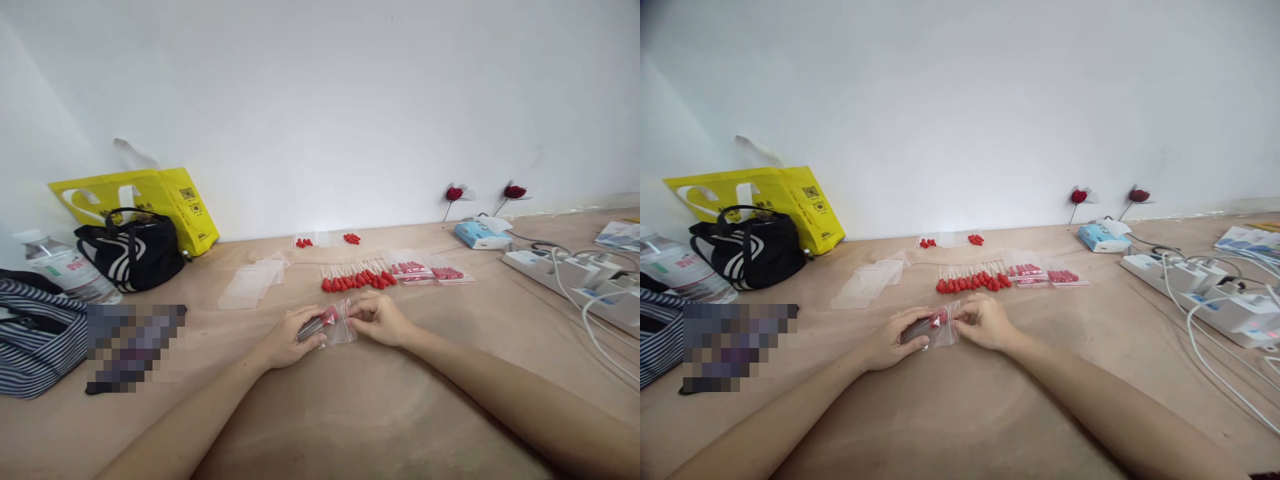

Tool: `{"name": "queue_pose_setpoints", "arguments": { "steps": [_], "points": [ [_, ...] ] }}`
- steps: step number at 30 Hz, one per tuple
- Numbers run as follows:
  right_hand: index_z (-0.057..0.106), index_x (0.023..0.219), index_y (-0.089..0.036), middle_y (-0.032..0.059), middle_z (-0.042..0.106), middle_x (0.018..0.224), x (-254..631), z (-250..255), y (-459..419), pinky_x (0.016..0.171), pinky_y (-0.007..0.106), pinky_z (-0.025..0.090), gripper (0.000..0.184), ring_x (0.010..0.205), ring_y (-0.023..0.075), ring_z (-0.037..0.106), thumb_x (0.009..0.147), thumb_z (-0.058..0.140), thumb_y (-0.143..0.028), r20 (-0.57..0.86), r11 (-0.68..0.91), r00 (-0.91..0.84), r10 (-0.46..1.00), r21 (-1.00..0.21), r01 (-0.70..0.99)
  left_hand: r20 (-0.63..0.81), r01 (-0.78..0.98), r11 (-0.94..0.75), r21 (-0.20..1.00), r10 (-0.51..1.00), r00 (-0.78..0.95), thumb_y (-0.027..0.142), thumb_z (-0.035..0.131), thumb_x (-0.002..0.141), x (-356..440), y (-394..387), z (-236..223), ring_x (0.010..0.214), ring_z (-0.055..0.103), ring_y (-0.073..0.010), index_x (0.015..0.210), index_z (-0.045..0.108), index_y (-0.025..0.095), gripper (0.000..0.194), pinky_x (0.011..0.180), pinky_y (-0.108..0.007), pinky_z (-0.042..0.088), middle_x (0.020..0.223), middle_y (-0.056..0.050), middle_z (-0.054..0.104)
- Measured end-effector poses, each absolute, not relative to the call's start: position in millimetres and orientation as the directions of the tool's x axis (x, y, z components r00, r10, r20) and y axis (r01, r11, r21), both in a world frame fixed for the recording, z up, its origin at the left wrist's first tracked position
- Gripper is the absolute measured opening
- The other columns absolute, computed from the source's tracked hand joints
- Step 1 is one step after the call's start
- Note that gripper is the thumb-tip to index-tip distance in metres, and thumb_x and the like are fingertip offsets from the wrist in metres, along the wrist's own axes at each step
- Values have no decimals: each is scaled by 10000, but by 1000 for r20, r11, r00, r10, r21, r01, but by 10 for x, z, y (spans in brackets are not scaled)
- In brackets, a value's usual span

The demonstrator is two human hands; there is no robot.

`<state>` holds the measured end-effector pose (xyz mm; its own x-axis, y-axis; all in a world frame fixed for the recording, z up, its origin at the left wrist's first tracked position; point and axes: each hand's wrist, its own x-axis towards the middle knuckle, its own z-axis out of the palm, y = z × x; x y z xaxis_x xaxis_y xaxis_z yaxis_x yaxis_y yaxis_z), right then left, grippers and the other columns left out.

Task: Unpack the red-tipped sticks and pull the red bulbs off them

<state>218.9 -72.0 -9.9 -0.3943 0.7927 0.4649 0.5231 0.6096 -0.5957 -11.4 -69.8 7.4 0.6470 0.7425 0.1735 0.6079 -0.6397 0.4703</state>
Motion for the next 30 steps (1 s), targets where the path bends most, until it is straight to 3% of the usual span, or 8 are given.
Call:
{"name": "queue_pose_setpoints", "arguments": {
  "steps": [7, 11, 15, 21, 25, 30],
  "points": [
    [653, 824, -238, -9, 559, 662, 2029, -97, -735, 607, 241, 359, 155, 665, 134, 500, 691, 620, -312, 360, 526, -384, 850, -561, 639, 181, 572, -664, 482, 714, 676, 386, 508, 781, -98, -687, 78, 1143, 439, -210, 1178, 470, 216, 433, 967, -368, 340, 1213, -54, 517],
    [640, 885, -241, 15, 577, 816, 2007, -91, -755, 620, 242, 370, 208, 734, 139, 525, 691, 621, -314, 384, 517, -348, 855, -587, 623, 168, 563, -640, 523, 725, 668, 368, 526, 766, -94, -701, 91, 1099, 479, -209, 1213, 425, 228, 479, 937, -367, 374, 1209, -51, 520],
    [631, 907, -265, 20, 588, 928, 1991, -65, -774, 666, 262, 364, 188, 849, 164, 518, 730, 584, -308, 344, 538, -414, 843, -536, 651, 154, 572, -623, 533, 737, 658, 363, 530, 764, -97, -705, 89, 1109, 470, -204, 1221, 398, 222, 496, 945, -364, 367, 1227, -56, 502],
    [602, 828, -196, 30, 561, 785, 2012, -81, -730, 643, 260, 345, 260, 767, 162, 478, 697, 608, -421, 318, 571, -474, 821, -471, 672, 127, 617, -605, 504, 758, 640, 425, 519, 762, -106, -704, 67, 1116, 454, -224, 1207, 418, 213, 502, 943, -387, 359, 1240, -72, 485],
    [552, 738, -168, 12, 537, 717, 2013, -71, -726, 609, 245, 352, 282, 699, 142, 462, 640, 658, -411, 337, 579, -475, 813, -549, 602, 112, 636, -604, 481, 762, 638, 441, 521, 755, -107, -717, 78, 1144, 427, -240, 1220, 415, 208, 531, 958, -404, 341, 1261, -82, 465],
    [567, 771, -170, -27, 556, 677, 2030, -44, -746, 526, 201, 359, 179, 584, 92, 469, 623, 651, -228, 259, 491, -510, 820, -776, 396, 91, 649, -612, 452, 755, 650, 442, 527, 749, -99, -727, 116, 1162, 413, -243, 1224, 411, 210, 542, 965, -411, 336, 1273, -84, 454]
  ]
}}
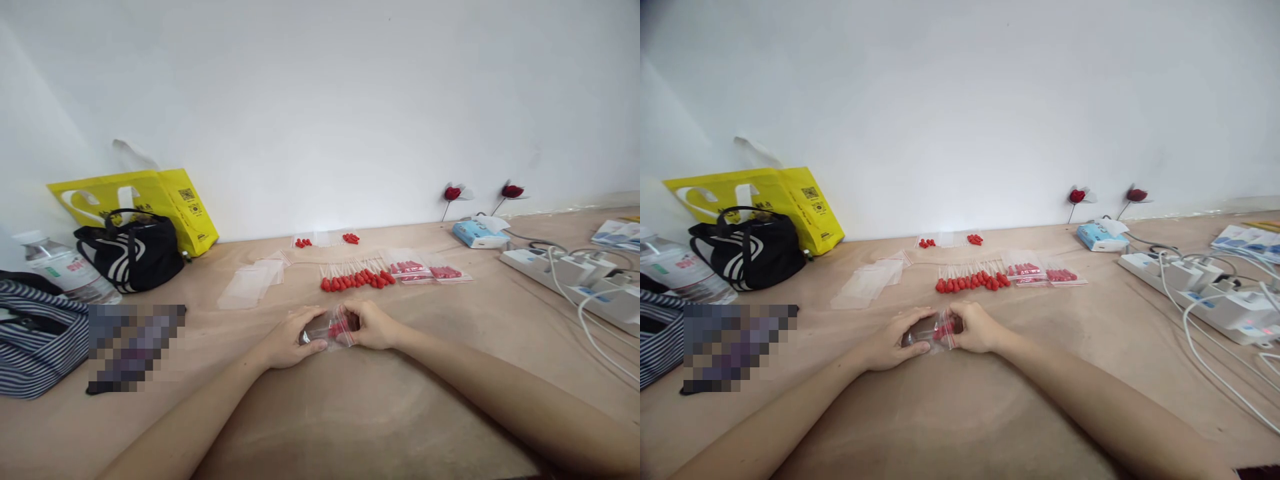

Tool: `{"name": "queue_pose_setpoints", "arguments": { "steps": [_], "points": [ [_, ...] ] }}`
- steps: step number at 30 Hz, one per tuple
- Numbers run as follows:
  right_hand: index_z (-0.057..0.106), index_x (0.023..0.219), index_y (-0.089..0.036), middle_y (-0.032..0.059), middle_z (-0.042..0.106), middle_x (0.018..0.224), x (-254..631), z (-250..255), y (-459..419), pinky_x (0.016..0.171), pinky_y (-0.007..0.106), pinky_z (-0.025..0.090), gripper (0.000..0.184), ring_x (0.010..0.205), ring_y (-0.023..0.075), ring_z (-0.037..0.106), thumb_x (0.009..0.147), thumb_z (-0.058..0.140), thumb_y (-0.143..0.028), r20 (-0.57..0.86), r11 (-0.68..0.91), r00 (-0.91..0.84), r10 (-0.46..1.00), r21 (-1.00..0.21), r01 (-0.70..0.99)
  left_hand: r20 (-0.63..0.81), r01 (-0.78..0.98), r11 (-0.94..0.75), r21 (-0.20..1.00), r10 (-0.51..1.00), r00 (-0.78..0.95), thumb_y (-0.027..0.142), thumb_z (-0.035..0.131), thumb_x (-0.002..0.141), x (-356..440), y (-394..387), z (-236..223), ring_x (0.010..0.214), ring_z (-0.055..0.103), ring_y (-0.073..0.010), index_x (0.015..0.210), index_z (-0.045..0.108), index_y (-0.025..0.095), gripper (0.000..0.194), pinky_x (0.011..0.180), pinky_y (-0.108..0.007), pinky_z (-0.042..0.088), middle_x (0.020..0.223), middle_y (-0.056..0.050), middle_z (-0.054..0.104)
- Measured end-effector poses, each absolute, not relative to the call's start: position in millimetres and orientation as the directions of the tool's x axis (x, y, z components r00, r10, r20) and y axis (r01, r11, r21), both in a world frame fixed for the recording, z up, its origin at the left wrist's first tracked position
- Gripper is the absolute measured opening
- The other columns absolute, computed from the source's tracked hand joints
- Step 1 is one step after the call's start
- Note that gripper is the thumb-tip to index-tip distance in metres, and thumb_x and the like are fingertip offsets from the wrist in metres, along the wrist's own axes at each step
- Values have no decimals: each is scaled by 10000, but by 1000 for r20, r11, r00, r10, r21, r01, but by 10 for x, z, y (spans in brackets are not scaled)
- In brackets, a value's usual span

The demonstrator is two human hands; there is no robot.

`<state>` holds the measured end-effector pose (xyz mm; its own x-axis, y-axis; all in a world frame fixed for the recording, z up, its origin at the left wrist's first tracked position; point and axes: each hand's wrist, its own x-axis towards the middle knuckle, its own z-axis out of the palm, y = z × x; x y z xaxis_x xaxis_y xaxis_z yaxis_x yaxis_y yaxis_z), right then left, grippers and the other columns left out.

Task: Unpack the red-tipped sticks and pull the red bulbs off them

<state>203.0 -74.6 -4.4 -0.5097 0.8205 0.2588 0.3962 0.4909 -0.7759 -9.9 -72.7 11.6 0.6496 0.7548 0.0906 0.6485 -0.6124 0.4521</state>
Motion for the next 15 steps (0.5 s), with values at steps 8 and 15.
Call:
{"name": "queue_pose_setpoints", "arguments": {
  "steps": [8, 15],
  "points": [
    [574, 756, -146, -11, 591, 696, 2261, -134, -595, 532, 207, 401, 206, 556, 73, 505, 612, 661, -264, 166, 240, -458, 873, -965, 108, 73, 648, -623, 438, 743, 665, 429, 504, 770, -126, -718, 113, 1201, 367, -227, 1219, 419, 205, 508, 997, -403, 299, 1285, -76, 440],
    [599, 752, -152, -7, 626, 645, 2654, -26, -360, 591, 230, 431, 215, 594, 97, 568, 592, 686, -267, 209, 202, -249, 946, -978, -56, 143, 635, -581, 509, 785, 603, 405, 434, 815, -166, -681, 104, 1113, 459, -203, 1128, 496, 198, 380, 956, -358, 344, 1213, -61, 510]
  ]
}}
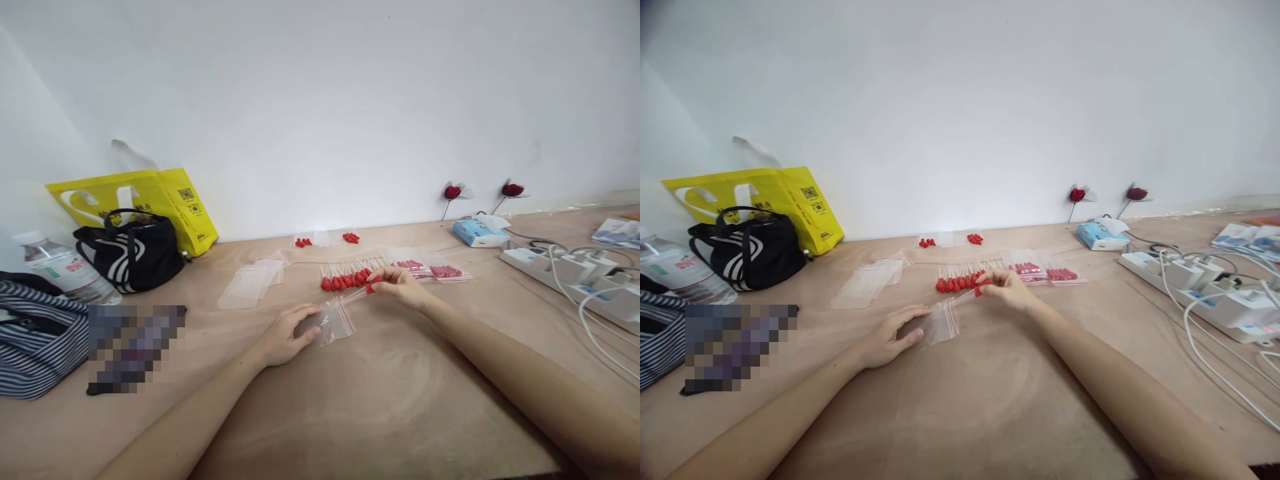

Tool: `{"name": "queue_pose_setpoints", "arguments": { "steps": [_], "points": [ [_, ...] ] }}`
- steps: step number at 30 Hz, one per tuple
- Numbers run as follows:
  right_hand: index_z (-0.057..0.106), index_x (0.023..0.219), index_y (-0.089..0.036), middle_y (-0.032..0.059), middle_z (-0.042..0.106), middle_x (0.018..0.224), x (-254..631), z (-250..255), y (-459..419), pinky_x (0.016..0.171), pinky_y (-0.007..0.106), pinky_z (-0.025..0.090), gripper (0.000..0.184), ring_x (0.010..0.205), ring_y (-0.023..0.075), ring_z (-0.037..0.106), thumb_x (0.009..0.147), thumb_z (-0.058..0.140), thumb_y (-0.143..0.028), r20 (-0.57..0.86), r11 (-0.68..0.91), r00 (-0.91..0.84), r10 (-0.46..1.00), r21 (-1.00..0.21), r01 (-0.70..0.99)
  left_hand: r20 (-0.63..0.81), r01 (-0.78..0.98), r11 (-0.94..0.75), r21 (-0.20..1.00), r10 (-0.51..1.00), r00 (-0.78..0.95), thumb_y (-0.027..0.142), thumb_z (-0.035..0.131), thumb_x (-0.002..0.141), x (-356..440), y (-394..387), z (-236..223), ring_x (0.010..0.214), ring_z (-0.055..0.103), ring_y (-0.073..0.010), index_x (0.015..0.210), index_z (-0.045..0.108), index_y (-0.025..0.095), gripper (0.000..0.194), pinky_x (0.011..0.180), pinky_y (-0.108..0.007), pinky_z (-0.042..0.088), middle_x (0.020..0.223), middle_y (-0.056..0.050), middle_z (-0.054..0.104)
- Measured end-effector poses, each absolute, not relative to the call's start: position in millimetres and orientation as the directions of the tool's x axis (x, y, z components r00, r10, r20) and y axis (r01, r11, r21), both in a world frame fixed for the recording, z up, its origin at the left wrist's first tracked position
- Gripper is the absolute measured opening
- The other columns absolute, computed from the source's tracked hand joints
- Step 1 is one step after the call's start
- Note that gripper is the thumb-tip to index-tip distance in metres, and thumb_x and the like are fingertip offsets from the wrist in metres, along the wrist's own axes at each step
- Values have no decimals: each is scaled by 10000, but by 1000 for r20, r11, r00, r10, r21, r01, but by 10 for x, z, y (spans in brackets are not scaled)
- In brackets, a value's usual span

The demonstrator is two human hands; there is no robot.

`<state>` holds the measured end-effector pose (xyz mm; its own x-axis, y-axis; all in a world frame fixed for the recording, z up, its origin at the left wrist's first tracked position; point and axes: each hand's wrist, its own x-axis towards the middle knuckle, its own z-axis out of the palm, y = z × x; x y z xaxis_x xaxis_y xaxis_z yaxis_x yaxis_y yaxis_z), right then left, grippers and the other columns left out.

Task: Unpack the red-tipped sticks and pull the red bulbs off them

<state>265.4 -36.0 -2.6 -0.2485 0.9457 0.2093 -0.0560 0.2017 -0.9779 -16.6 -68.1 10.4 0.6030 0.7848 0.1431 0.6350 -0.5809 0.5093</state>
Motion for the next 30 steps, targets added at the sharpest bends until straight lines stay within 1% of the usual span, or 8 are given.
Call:
{"name": "queue_pose_setpoints", "arguments": {
  "steps": [2, 5, 9, 13, 17, 22, 27, 30],
  "points": [
    [593, 767, -162, -25, 607, 603, 2762, -39, -252, 548, 224, 423, 227, 541, 89, 549, 593, 685, -277, 237, 223, -116, 965, -967, -124, 179, 635, -543, 550, 818, 546, 378, 383, 840, -162, -655, 96, 1027, 517, -182, 1060, 536, 200, 322, 903, -328, 386, 1109, -45, 577],
    [579, 774, -171, -20, 612, 634, 2819, -82, -128, 550, 234, 436, 227, 545, 94, 550, 607, 672, -295, 294, 305, 94, 951, -942, -141, 162, 697, -439, 566, 889, 428, 371, 487, 772, -161, -615, 87, 963, 538, -190, 1036, 549, 196, 323, 841, -313, 410, 1044, -40, 602],
    [585, 840, -172, 21, 627, 731, 2673, -128, -72, 625, 277, 466, 211, 641, 131, 576, 668, 614, -291, 485, 458, 242, 841, -874, 163, 58, 791, -272, 548, 956, 289, 396, 612, 637, -185, -578, 111, 808, 547, -185, 1073, 525, 195, 488, 696, -288, 424, 974, -33, 598],
    [609, 909, -183, 61, 610, 843, 2438, -171, -38, 725, 307, 457, 194, 771, 164, 568, 745, 512, -219, 720, 574, 34, 693, -581, 577, -27, 825, -181, 535, 973, 230, 466, 637, 566, -230, -568, 129, 622, 504, -143, 904, 554, 169, 458, 541, -240, 367, 716, 14, 548],
    [600, 973, -180, 82, 582, 874, 2280, -211, 37, 728, 297, 446, 248, 822, 178, 544, 794, 428, -172, 758, 577, -133, 638, -357, 735, 33, 809, -237, 538, 965, 261, 433, 549, 654, -266, -566, 101, 592, 477, -125, 715, 509, 177, 266, 538, -228, 354, 633, 32, 506],
    [592, 987, -158, 93, 559, 879, 2246, -217, 68, 708, 279, 423, 255, 823, 179, 523, 815, 407, -188, 711, 548, -238, 661, -241, 801, 236, 790, -230, 569, 965, 111, 351, 512, 688, -401, -440, 113, 609, 503, -121, 742, 421, 189, 194, 574, -231, 388, 680, 27, 513],
    [615, 914, -172, 82, 566, 869, 2239, -191, 10, 722, 279, 365, 242, 819, 173, 509, 840, 401, -260, 637, 479, -271, 722, -176, 860, 333, 854, 84, 514, 898, -289, 299, 541, 683, -773, -166, 194, 634, 535, -151, 800, 416, 195, 200, 600, -263, 409, 765, -4, 544],
    [629, 870, -205, 58, 585, 866, 2209, -174, -31, 734, 300, 312, 244, 817, 172, 501, 847, 408, -304, 626, 429, -255, 737, -141, 892, 347, 865, 205, 458, 855, -386, 310, 533, 703, -966, -77, 227, 760, 564, -201, 865, 442, 180, 226, 659, -297, 432, 837, -47, 563]
  ]
}}
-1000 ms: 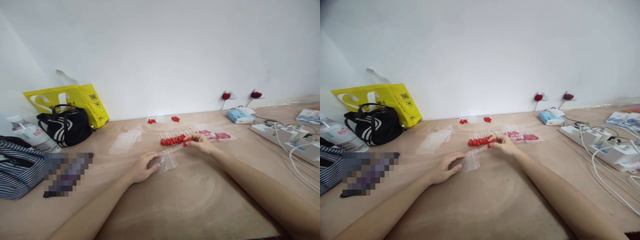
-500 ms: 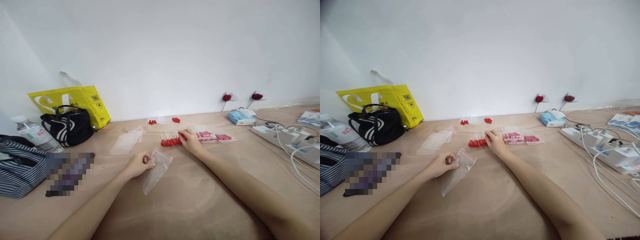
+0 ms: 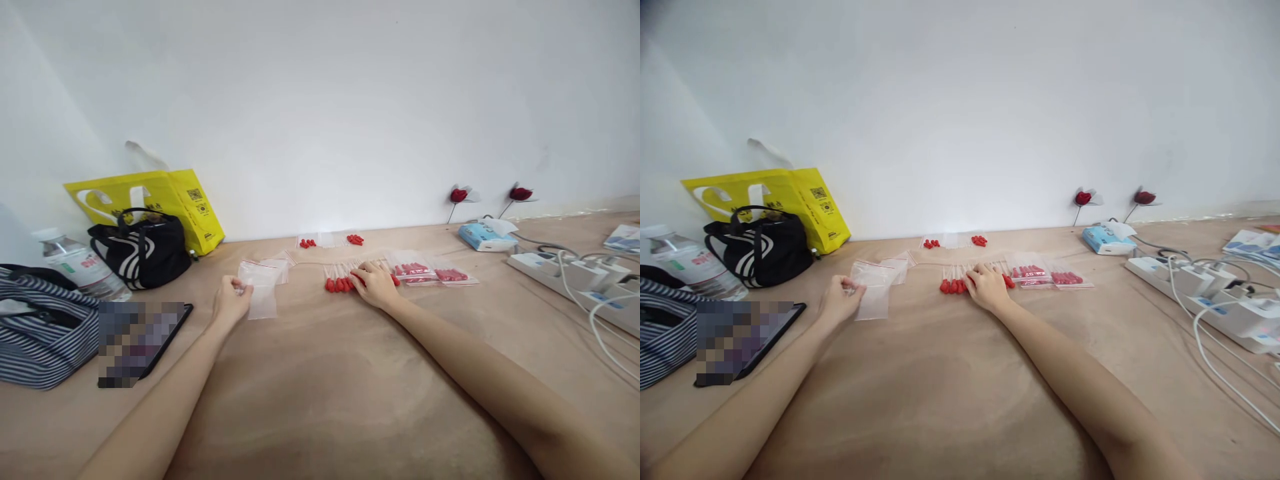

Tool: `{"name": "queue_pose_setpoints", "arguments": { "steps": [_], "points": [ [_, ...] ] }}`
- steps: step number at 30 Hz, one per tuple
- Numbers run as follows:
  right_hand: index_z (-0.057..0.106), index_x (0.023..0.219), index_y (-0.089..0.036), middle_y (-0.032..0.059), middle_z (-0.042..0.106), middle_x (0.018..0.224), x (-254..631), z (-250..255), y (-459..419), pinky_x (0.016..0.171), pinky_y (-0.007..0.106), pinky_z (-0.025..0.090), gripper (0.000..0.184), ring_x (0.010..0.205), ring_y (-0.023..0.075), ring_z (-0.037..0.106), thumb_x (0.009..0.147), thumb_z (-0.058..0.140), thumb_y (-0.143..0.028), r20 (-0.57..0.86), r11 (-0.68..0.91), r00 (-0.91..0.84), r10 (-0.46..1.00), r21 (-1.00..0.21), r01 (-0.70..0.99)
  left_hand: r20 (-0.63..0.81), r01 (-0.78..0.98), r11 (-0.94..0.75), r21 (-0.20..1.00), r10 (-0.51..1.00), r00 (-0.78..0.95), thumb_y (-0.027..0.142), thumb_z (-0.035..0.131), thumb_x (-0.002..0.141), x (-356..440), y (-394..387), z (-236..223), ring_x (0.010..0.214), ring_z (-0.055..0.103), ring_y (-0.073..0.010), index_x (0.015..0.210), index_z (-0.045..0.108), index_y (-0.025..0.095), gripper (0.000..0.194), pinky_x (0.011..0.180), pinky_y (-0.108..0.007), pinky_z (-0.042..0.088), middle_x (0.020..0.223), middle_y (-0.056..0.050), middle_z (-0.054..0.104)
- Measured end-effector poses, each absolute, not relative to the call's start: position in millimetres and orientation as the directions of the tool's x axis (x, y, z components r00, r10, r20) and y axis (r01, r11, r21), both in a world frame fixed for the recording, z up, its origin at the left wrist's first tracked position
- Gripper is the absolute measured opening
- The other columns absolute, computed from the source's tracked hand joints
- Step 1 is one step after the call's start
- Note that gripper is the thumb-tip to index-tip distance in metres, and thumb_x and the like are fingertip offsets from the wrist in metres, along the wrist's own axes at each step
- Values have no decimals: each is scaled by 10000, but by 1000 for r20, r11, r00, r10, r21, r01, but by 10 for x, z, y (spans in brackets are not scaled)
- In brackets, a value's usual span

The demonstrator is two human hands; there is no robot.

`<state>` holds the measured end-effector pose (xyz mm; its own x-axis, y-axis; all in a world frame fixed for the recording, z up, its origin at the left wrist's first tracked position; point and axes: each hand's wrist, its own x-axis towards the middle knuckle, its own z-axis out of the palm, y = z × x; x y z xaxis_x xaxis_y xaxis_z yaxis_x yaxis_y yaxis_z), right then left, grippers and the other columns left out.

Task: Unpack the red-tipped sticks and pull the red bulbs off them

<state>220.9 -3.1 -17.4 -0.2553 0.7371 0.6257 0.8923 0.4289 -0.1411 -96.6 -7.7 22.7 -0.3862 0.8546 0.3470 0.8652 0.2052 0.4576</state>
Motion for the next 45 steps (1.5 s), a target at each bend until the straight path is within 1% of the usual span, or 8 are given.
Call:
{"name": "queue_pose_setpoints", "arguments": {
  "steps": [5, 10, 14, 19, 25, 31, 39, 45],
  "points": [
    [640, 822, -204, 47, 604, 851, 2209, -157, -94, 745, 309, 251, 294, 844, 168, 481, 860, 383, -341, 668, 361, -169, 724, -158, 919, 459, 969, 179, 171, 855, -239, 318, 456, 761, -997, -90, 207, 1138, 410, -278, 1054, 485, 150, 338, 893, -389, 363, 1203, -138, 450],
    [644, 767, -195, 58, 608, 858, 2421, -124, -86, 729, 319, 244, 317, 852, 180, 476, 843, 384, -360, 673, 222, -5, 740, -238, 946, 7, 999, 31, 40, 999, -31, 478, 236, 839, -971, -48, 100, 1292, 188, -272, 1323, 290, 212, 556, 1005, -491, 187, 1410, -103, 226],
    [645, 839, -211, 72, 602, 939, 2783, -44, -9, 770, 357, 267, 295, 914, 220, 479, 807, 402, -375, 549, -29, 211, 809, -321, 946, -100, 1000, -13, 22, 995, 15, 558, 183, 818, -1047, 6, 51, 1314, 96, -253, 1348, 216, 263, 608, 1020, -505, 118, 1437, -70, 121],
    [621, 948, -179, 150, 576, 1035, 3234, 32, 79, 806, 465, 300, 453, 994, 319, 480, 696, 480, -527, 199, -455, 514, 834, -278, 846, -19, 998, -45, 45, 999, 46, 538, 236, 813, -1090, -13, 84, 1300, 171, -263, 1315, 314, 248, 585, 1003, -518, 168, 1412, -77, 222],
    [608, 953, -145, 189, 587, 1011, 3413, 11, 161, 783, 536, 320, 599, 951, 350, 528, 594, 536, -620, -10, -565, 590, 808, -297, 770, 356, 980, -153, 127, 929, 99, 392, 330, 823, -910, -141, 166, 1155, 418, -221, 1072, 561, 186, 397, 979, -396, 288, 1217, -87, 498],
    [628, 822, -144, 184, 617, 913, 3368, -53, 154, 789, 517, 330, 305, 912, 331, 552, 731, 478, -393, 160, -498, 609, 777, -434, 750, 426, 890, -427, 162, 844, 327, 378, 489, 753, -552, -333, 92, 1045, 487, -221, 894, 615, 200, 260, 932, -376, 352, 1076, -71, 563],
    [494, 927, -154, 132, 582, 915, 3282, 360, 79, 729, 337, 389, 288, 881, 231, 541, 859, 264, -315, 436, -241, 563, 703, -598, 764, 459, 793, -547, 268, 796, 394, 338, 489, 771, -457, -338, -27, 1035, 489, -211, 888, 605, 169, 236, 915, -365, 375, 1033, -81, 570],
    [455, 703, -200, -17, 499, 605, 2700, 458, -164, 520, 242, 389, 312, 539, 119, 483, 765, 426, -504, 303, 305, -68, 951, -872, 382, 500, 773, -509, 379, 815, 292, 351, 434, 812, -406, -386, 40, 1010, 496, -192, 990, 550, 173, 278, 902, -350, 379, 1022, -66, 584]
  ]
}}
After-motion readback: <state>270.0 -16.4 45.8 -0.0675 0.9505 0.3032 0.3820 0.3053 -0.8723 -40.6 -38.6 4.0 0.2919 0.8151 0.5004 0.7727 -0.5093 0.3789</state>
